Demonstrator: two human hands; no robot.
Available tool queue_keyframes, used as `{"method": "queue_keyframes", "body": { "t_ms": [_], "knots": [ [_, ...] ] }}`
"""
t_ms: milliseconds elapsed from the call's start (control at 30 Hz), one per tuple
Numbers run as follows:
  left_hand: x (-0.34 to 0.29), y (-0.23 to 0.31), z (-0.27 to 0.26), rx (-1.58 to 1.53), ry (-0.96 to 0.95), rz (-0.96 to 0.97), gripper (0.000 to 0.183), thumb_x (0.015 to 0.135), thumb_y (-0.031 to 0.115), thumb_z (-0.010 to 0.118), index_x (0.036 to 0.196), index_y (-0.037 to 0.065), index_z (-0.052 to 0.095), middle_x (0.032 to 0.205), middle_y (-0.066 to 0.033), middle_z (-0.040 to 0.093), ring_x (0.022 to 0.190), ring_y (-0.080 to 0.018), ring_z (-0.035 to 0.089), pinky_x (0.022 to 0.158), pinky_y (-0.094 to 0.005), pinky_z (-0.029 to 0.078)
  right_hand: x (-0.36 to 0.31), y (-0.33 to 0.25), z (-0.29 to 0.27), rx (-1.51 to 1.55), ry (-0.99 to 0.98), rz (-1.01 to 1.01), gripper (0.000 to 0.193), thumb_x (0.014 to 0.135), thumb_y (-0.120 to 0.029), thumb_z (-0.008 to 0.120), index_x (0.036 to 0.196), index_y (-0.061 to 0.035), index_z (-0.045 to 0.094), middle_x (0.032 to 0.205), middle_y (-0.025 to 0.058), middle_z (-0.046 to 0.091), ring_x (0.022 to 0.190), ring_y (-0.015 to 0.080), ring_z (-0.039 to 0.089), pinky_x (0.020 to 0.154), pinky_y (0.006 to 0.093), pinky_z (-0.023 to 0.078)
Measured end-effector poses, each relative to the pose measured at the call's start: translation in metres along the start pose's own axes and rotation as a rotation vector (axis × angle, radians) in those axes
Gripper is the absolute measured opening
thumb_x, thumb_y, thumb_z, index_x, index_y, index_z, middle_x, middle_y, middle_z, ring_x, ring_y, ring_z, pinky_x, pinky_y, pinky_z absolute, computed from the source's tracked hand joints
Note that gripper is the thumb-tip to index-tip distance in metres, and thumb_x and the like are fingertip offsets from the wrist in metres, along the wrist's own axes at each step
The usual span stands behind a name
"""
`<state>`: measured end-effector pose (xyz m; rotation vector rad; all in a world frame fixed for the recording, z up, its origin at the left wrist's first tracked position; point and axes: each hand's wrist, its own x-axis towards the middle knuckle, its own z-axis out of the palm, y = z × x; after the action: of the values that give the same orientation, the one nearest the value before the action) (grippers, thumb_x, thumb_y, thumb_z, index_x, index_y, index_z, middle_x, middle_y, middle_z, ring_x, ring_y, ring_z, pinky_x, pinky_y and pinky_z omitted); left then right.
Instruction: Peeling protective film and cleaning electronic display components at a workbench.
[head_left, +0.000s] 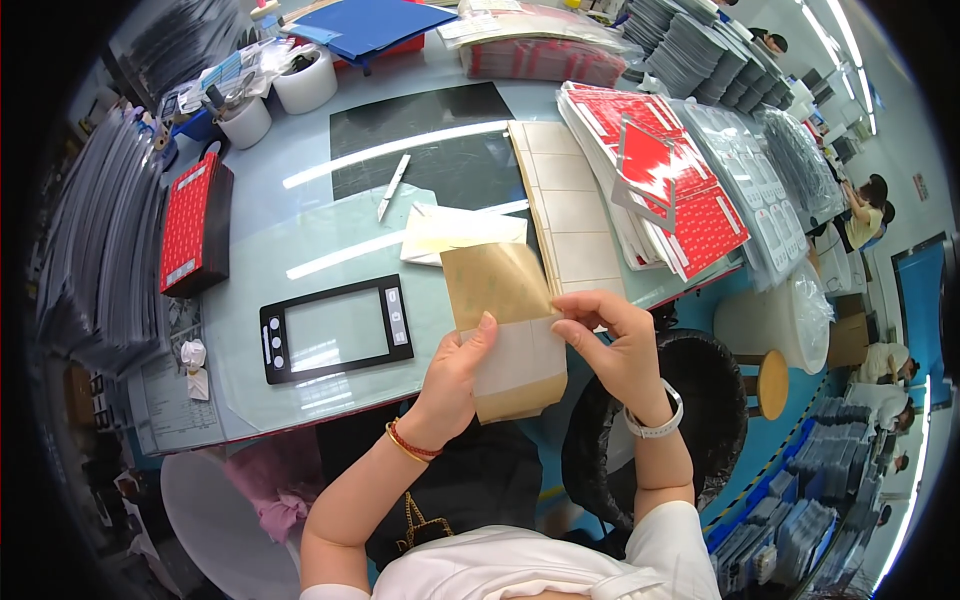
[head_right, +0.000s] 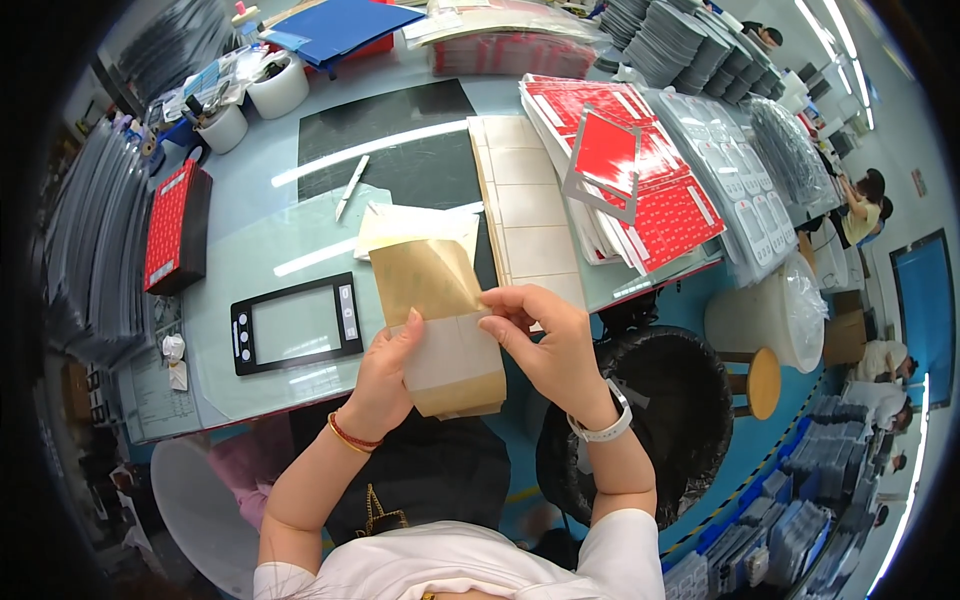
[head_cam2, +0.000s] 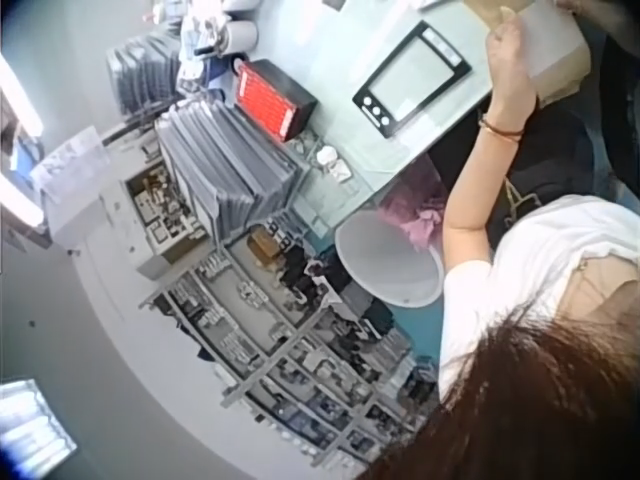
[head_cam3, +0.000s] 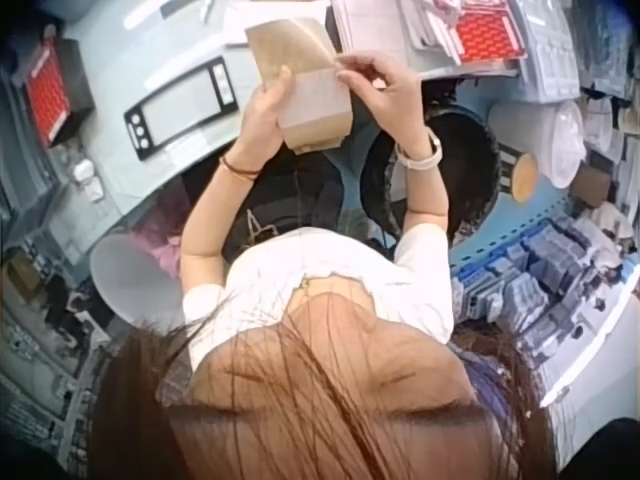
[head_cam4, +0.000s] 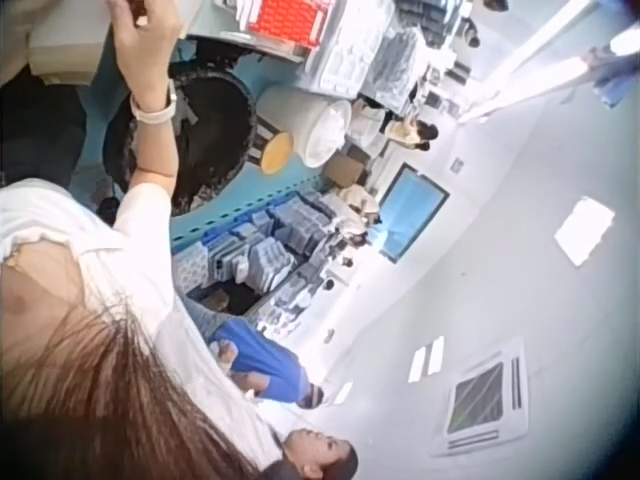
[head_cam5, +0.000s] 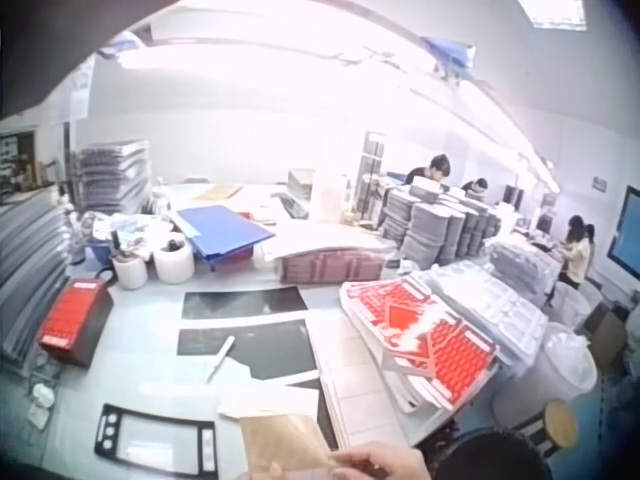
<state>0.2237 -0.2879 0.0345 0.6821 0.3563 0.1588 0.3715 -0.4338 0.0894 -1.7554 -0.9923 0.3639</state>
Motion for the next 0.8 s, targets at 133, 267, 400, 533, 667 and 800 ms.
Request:
{"method": "queue_keyframes", "body": {
  "t_ms": [133, 267, 400, 533, 667, 800],
  "knots": [
    [0.0, -0.002, -0.004, 0.004, -0.015, -0.003, 0.05, 0.107, 0.042, 0.049, 0.13, -0.002, 0.058, 0.121, -0.0113, 0.068, 0.11, -0.0188, 0.067, 0.097, -0.0355, 0.052, 0.001, 0.001, -0.001, 0.05, -0.057, 0.026, 0.017, 0.089, -0.001, 0.074, 0.104, 0.0029, 0.071, 0.09, 0.0052, 0.072, 0.08, 0.0094, 0.067, 0.075, 0.0224, 0.054],
    [0.0, 0.0, 0.0, -0.029, -0.001, -0.016, 0.05, 0.107, 0.041, 0.049, 0.13, -0.002, 0.058, 0.122, -0.0117, 0.068, 0.111, -0.0197, 0.066, 0.098, -0.0358, 0.052, -0.002, -0.001, 0.001, -0.033, 0.004, -0.041, 0.014, 0.086, 0.001, 0.075, 0.1, 0.0017, 0.071, 0.087, 0.0065, 0.071, 0.077, 0.0115, 0.067, 0.072, 0.0233, 0.054],
    [0.001, 0.003, 0.003, -0.021, 0.02, -0.025, 0.049, 0.108, 0.04, 0.049, 0.13, -0.003, 0.058, 0.122, -0.0119, 0.068, 0.112, -0.02, 0.066, 0.098, -0.0355, 0.052, -0.004, 0.0, 0.005, -0.177, 0.057, -0.19, 0.014, 0.084, 0.004, 0.076, 0.097, 0.001, 0.071, 0.084, 0.0086, 0.07, 0.072, 0.0148, 0.065, 0.068, 0.0248, 0.053],
    [0.002, 0.005, 0.003, -0.022, 0.05, -0.053, 0.047, 0.108, 0.039, 0.05, 0.126, -0.003, 0.059, 0.119, -0.0108, 0.068, 0.107, -0.0174, 0.066, 0.095, -0.0327, 0.052, -0.003, -0.003, 0.011, -0.333, 0.149, -0.399, 0.017, 0.081, 0.007, 0.075, 0.095, 0.0002, 0.07, 0.089, 0.0099, 0.065, 0.077, 0.021, 0.062, 0.067, 0.0279, 0.051],
    [0.003, 0.006, 0.007, -0.066, 0.078, -0.062, 0.044, 0.108, 0.038, 0.051, 0.123, -0.002, 0.061, 0.115, -0.0092, 0.069, 0.102, -0.0152, 0.066, 0.092, -0.0307, 0.052, -0.006, -0.003, 0.012, -0.357, 0.193, -0.437, 0.018, 0.078, 0.009, 0.076, 0.092, -0.0007, 0.069, 0.093, 0.0097, 0.061, 0.083, 0.0236, 0.062, 0.067, 0.0288, 0.051],
    [0.009, 0.005, 0.002, -0.059, 0.088, -0.034, 0.044, 0.108, 0.038, 0.05, 0.124, -0.002, 0.061, 0.117, -0.0096, 0.068, 0.105, -0.0156, 0.066, 0.093, -0.0316, 0.052, -0.012, -0.006, 0.005, -0.356, 0.167, -0.512, 0.019, 0.078, 0.01, 0.075, 0.092, -0.0014, 0.07, 0.092, 0.0101, 0.061, 0.081, 0.0229, 0.062, 0.067, 0.0282, 0.05]
  ]
}}
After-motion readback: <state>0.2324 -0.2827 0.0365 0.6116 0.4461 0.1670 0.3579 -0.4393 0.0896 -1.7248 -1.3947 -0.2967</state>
